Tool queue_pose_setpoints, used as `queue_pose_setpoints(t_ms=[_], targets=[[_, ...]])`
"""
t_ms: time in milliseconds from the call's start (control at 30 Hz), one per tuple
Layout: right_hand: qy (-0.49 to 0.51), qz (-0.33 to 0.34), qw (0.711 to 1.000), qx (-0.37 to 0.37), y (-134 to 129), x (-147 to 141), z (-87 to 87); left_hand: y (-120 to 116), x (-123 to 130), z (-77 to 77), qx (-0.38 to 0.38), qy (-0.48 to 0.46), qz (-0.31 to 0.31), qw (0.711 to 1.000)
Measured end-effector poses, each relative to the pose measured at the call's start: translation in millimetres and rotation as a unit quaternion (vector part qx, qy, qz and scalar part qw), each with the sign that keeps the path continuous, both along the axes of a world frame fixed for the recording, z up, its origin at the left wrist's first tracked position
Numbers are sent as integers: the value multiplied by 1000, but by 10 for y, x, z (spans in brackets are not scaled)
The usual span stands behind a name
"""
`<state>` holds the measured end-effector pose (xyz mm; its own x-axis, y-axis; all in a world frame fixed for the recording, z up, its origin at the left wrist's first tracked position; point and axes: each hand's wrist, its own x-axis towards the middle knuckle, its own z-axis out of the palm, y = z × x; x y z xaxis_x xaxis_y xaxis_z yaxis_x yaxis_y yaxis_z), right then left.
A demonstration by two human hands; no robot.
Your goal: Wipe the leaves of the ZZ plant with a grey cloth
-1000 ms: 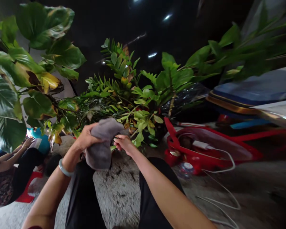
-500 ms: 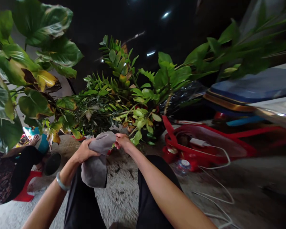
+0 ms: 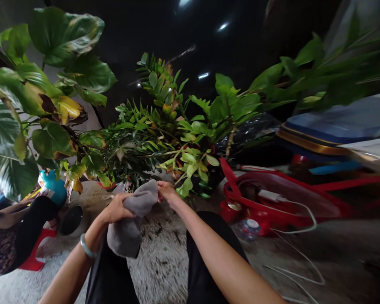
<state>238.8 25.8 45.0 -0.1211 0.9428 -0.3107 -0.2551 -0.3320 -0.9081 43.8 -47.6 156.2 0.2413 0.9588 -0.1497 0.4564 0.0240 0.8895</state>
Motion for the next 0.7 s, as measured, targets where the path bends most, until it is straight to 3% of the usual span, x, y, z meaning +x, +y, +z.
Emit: queue_pose_setpoints(t_ms=[33,100,200,267,333,400,467,533,600,700], targets=[[-2,0,1000,-1,1,9,-4,-58,-54,74,-3,-6,-15,1000],[-3,0,1000,-3,1,25,-10,-86,-171,331,37,-49,17,998],[-3,1,1000,-5,2,25,-8,86,-307,730,153,-159,147,964],[-3,1,1000,-5,3,11,1,248,-331,807,200,-214,228,929],[-1,2,1000,-6,0,-1,12,336,-298,659,209,-211,290,910],[2,2,1000,-7,-7,-1,19,282,-235,339,184,-154,327,914],[2,2,1000,-7,-15,14,15,91,-176,-18,119,-99,309,939],[1,1,1000,-8,-20,32,-1,-154,-145,-251,21,-105,246,963],[-2,-1,1000,-9,-22,42,-23,-342,-153,-259,-31,-119,193,974],[-2,-8,1000,-8,-18,29,-43,-348,-218,103,33,-151,194,969]])
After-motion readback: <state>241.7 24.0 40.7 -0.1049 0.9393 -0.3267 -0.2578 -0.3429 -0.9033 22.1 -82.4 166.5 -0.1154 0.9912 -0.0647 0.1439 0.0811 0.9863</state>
